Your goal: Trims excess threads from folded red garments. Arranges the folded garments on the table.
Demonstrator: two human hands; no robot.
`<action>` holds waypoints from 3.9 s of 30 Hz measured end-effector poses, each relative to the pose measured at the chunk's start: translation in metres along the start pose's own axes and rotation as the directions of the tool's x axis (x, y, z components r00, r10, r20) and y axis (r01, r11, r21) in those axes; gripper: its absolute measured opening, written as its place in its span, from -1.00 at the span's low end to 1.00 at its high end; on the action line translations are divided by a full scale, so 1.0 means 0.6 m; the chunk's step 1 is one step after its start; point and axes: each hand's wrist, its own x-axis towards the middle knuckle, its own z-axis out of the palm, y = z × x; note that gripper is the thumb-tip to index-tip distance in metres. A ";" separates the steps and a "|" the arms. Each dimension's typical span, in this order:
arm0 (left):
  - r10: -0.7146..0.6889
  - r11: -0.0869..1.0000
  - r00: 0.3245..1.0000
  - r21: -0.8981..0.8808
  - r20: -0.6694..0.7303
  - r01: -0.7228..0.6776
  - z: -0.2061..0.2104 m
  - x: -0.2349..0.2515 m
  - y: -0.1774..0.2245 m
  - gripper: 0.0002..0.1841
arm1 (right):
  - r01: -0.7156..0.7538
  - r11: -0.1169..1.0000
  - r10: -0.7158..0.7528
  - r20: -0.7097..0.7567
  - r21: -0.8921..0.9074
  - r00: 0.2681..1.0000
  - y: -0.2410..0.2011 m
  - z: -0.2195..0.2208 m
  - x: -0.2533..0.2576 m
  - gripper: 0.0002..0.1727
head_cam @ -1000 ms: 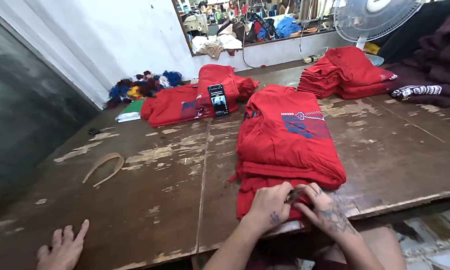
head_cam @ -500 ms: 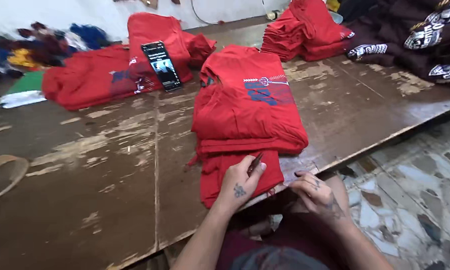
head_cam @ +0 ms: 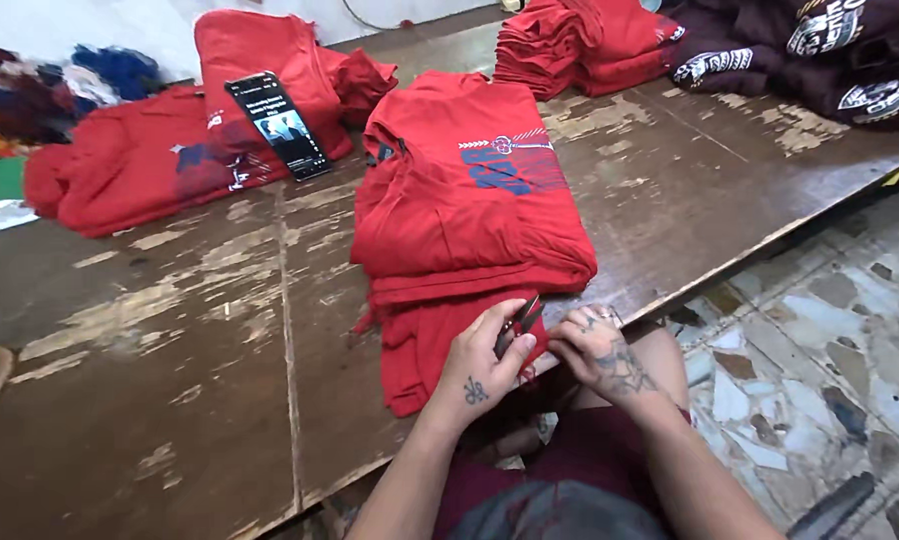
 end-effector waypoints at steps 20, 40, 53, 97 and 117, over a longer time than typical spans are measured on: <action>0.047 0.999 0.994 -0.019 0.099 -0.046 -0.012 0.001 0.000 -0.59 | 0.000 1.000 0.001 -0.020 0.021 1.000 0.002 0.008 0.002 -0.69; 0.236 0.916 0.953 0.286 0.188 -0.283 -0.010 -0.014 -0.001 -0.65 | 0.018 0.910 0.020 -0.087 0.414 0.996 0.002 -0.025 -0.033 -0.67; 0.035 0.958 0.961 0.263 0.276 -0.111 -0.058 0.020 0.044 -0.81 | 0.068 0.982 -0.074 0.030 0.176 0.997 -0.013 -0.003 0.024 -0.55; -0.326 0.859 0.935 -0.370 0.137 0.353 -0.008 0.054 0.003 -0.84 | -0.146 0.989 0.142 0.126 0.030 0.982 -0.006 -0.066 0.010 -0.48; 0.299 0.730 0.863 0.485 0.408 -0.482 -0.044 0.032 0.071 -0.76 | 0.009 0.999 -0.015 -0.182 -0.035 0.983 -0.029 -0.055 -0.042 -0.80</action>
